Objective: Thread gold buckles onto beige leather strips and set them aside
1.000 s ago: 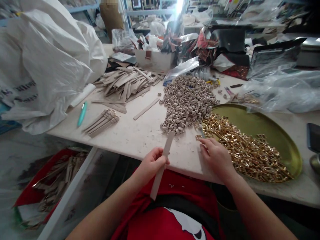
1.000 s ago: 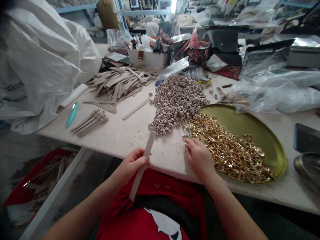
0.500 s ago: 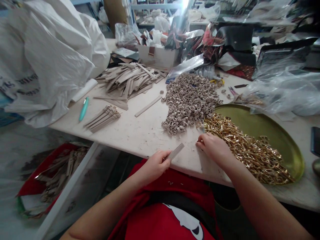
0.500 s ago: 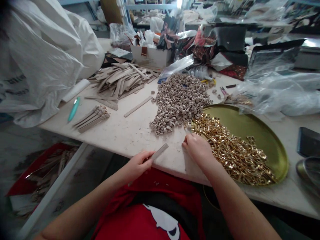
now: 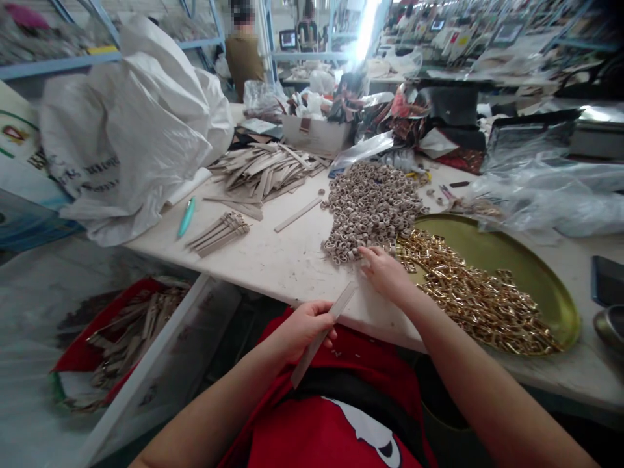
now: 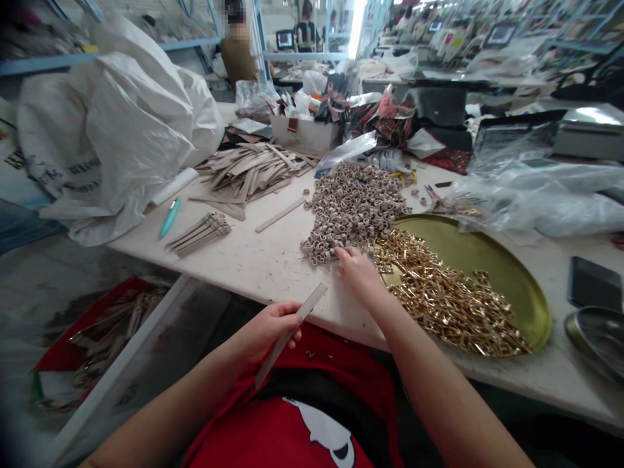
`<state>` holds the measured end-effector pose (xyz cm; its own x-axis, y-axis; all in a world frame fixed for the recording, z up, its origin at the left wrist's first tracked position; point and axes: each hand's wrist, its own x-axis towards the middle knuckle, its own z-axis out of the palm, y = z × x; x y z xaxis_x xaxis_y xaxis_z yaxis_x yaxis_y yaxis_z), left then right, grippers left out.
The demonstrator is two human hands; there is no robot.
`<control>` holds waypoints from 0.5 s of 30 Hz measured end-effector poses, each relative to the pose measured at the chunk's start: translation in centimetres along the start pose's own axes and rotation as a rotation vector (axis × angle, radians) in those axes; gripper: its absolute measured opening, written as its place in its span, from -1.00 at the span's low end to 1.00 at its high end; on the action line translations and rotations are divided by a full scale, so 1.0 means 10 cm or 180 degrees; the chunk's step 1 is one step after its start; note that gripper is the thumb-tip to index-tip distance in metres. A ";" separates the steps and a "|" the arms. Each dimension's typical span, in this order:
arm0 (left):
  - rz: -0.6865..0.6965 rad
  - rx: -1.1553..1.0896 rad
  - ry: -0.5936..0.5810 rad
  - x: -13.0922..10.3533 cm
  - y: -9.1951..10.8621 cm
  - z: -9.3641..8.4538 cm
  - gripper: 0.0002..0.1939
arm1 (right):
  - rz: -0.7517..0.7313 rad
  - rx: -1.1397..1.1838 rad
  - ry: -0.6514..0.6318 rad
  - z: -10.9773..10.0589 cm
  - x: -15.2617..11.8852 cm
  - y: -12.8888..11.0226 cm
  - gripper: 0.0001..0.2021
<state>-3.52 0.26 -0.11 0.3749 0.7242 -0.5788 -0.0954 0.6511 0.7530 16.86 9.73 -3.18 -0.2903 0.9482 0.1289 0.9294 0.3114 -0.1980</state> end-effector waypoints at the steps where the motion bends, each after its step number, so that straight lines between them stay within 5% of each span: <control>1: 0.0024 0.0010 0.0002 -0.01 -0.01 -0.01 -0.73 | -0.0029 0.0000 -0.0031 0.03 0.01 0.00 -0.61; 10: -0.0055 -0.0073 0.0099 0.03 -0.02 -0.04 -0.78 | 0.0224 0.0154 0.0187 0.10 -0.30 0.08 -0.71; 15: -0.0020 -0.0035 -0.0035 0.16 -0.02 -0.03 -0.70 | 0.0174 -0.0155 -0.0145 0.03 -0.23 -0.02 -0.82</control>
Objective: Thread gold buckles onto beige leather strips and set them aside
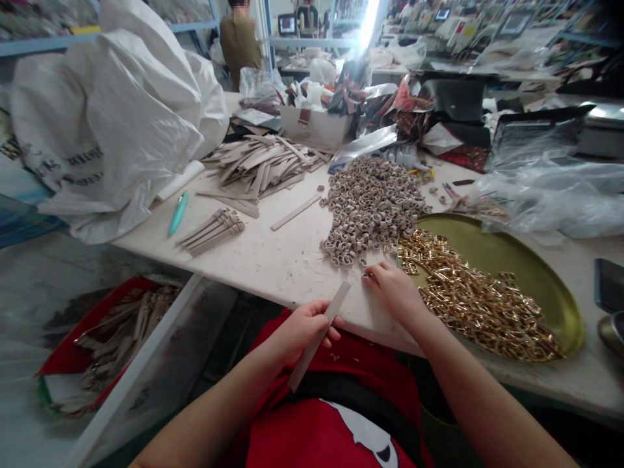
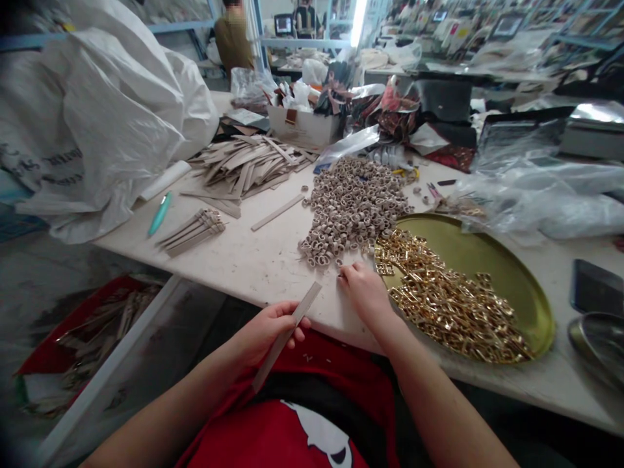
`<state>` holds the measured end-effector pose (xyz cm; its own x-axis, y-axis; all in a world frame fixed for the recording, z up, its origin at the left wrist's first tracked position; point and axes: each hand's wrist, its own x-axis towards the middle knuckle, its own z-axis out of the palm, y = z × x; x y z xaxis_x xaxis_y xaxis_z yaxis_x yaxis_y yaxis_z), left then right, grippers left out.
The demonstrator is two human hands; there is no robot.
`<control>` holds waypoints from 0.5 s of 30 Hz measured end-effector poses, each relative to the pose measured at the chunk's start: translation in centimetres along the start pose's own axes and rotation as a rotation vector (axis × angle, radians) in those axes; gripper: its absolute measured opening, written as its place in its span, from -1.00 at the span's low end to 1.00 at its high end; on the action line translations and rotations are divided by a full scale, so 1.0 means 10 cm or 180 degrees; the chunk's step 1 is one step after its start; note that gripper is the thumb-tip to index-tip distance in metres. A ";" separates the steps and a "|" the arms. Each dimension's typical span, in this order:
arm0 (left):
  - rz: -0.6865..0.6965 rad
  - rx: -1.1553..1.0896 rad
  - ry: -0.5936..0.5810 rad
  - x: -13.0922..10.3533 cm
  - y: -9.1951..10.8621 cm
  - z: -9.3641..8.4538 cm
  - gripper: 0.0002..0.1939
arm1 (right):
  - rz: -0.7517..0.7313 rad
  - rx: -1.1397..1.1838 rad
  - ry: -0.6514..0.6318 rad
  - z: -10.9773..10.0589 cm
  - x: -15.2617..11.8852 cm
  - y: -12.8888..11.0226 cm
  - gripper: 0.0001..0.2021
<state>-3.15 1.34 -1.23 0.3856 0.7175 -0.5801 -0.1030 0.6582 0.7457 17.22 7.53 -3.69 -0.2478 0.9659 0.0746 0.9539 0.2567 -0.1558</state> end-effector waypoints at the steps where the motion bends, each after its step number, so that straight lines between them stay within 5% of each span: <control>1: -0.0014 -0.0012 -0.0019 0.02 0.00 0.00 -0.69 | -0.0022 -0.0018 -0.0053 -0.01 0.02 -0.02 -0.83; 7: -0.0172 -0.0291 -0.0137 0.11 -0.04 -0.03 -0.66 | -0.0073 0.0555 -0.0176 0.01 0.02 -0.02 -0.85; 15: -0.0254 -0.0275 -0.0237 0.04 0.00 0.05 -0.71 | 0.0698 0.2936 -0.0263 -0.04 -0.32 -0.09 -0.67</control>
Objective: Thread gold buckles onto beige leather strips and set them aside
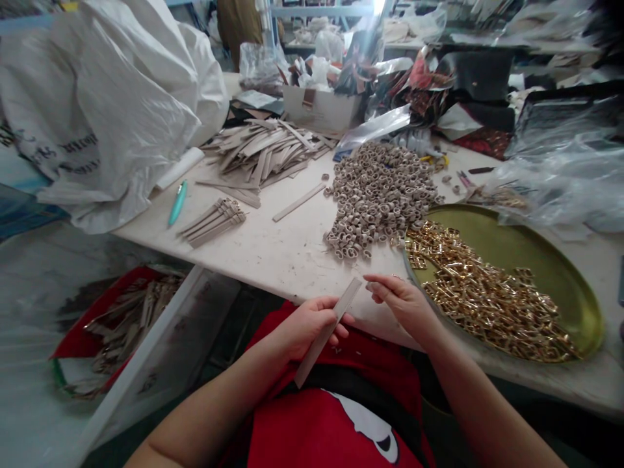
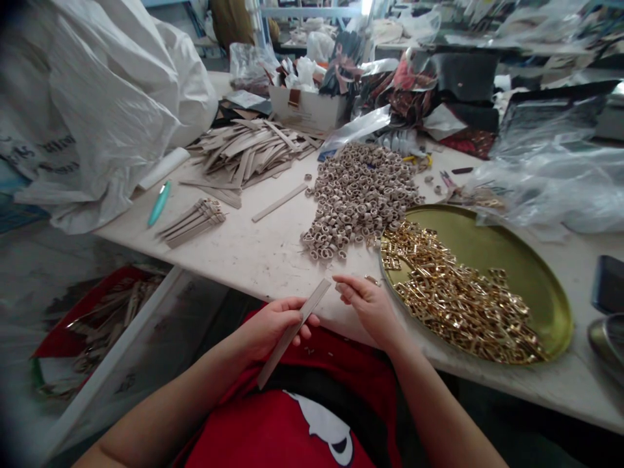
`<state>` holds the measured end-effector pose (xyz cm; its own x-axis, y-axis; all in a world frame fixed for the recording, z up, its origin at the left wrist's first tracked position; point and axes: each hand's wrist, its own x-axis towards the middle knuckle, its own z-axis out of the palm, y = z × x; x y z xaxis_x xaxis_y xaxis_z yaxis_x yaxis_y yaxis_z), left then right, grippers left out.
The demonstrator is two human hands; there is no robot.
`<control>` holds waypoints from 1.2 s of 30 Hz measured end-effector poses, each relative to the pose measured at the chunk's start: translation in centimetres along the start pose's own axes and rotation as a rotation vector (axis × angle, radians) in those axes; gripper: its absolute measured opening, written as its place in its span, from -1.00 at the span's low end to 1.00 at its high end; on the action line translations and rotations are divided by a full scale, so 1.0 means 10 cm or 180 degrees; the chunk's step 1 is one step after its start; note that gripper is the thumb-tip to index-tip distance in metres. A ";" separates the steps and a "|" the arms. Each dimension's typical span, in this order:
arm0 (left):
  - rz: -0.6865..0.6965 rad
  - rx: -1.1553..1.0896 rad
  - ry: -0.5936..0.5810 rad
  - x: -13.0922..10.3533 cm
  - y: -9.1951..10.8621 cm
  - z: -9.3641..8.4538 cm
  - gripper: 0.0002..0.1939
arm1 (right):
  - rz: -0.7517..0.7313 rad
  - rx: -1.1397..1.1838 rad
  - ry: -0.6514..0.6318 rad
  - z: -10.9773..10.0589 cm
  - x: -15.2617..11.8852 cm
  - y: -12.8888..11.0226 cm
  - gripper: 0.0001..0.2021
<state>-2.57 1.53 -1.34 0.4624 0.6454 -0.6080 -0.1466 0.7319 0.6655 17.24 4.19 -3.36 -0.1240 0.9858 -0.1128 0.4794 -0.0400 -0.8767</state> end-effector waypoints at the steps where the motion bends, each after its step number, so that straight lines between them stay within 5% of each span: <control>1: 0.0000 0.0010 -0.0030 -0.02 -0.01 0.01 -0.73 | 0.0173 0.0285 -0.0011 0.02 -0.06 0.00 -0.65; 10: 0.1279 0.1381 0.0181 0.01 -0.12 0.21 -0.76 | 0.0837 0.2592 0.0159 0.34 -0.46 -0.12 -0.70; 15: 0.1521 0.1728 0.0470 -0.07 -0.18 0.25 -0.82 | 0.0642 0.2250 0.0134 0.43 -0.60 -0.12 -0.70; 24: 0.0900 0.1021 -0.0127 -0.22 -0.20 0.25 -0.76 | -0.0225 0.0644 0.0234 0.42 -0.75 -0.17 -0.90; 36: 0.1350 0.2603 -0.0013 -0.32 -0.11 0.10 -0.71 | 0.0481 0.2003 -0.0004 0.31 -0.75 -0.12 -0.71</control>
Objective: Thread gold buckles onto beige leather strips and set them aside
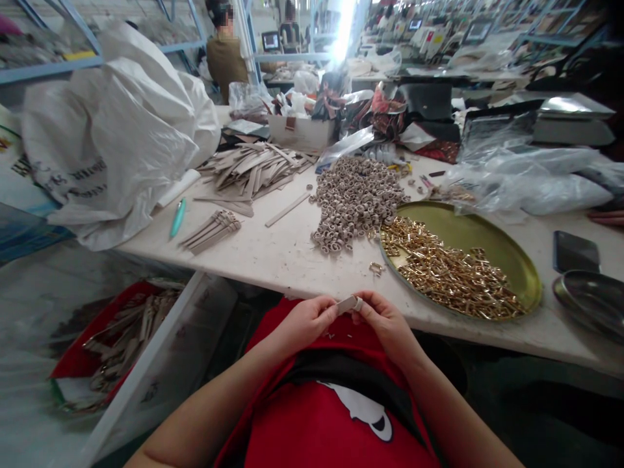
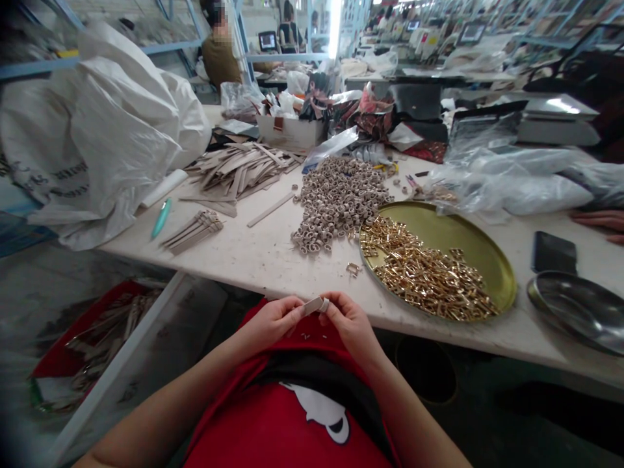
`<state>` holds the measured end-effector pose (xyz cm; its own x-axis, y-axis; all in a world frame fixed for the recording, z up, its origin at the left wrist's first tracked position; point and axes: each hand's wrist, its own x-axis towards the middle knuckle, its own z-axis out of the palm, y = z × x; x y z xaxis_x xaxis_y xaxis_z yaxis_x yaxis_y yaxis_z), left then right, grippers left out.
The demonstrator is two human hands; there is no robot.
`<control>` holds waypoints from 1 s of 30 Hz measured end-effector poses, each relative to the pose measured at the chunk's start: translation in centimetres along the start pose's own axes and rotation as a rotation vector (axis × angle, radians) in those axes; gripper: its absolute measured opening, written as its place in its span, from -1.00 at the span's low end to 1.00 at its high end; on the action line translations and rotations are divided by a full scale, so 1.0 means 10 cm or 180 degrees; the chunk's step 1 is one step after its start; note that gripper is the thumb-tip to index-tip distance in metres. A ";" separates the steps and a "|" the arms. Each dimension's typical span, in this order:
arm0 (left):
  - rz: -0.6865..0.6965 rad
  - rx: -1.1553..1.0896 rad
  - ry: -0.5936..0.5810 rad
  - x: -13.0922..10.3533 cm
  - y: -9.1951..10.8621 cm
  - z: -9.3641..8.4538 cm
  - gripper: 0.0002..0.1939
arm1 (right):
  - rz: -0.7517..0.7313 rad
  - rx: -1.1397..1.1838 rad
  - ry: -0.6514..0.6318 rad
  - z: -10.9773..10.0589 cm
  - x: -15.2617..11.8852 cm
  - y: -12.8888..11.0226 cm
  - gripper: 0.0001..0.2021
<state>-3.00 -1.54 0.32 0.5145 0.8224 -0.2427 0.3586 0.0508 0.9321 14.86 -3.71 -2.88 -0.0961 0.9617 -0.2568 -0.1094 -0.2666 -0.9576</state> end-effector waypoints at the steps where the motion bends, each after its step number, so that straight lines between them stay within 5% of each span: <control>1: 0.0023 0.0185 -0.0007 -0.01 0.01 0.00 -0.72 | 0.0027 -0.0036 -0.0011 0.00 0.01 0.02 -0.70; 11: 0.0086 0.1130 -0.0024 0.16 -0.10 0.08 -0.70 | -0.0104 -0.0742 -0.0019 0.04 0.08 0.16 -0.66; 18: 0.0162 0.1032 -0.0146 0.16 -0.10 0.10 -0.72 | -0.0621 -0.1386 -0.0139 0.00 0.05 0.15 -0.74; 22: 0.0036 0.0754 -0.0280 0.12 -0.06 0.11 -0.70 | -0.0266 -0.0950 -0.0427 -0.05 0.03 0.11 -0.76; 26: -0.0218 0.0219 -0.0570 0.03 -0.03 0.08 -0.71 | -0.0044 -0.0229 0.0025 -0.11 0.00 0.01 -0.74; 30: 0.0032 0.0568 -0.0250 -0.04 -0.01 0.07 -0.71 | 0.0114 0.0310 0.0037 0.02 -0.04 0.02 -0.73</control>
<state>-2.75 -2.28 0.16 0.5753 0.7754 -0.2604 0.4819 -0.0641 0.8739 14.69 -4.16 -2.97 -0.0904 0.9519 -0.2928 -0.2019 -0.3054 -0.9306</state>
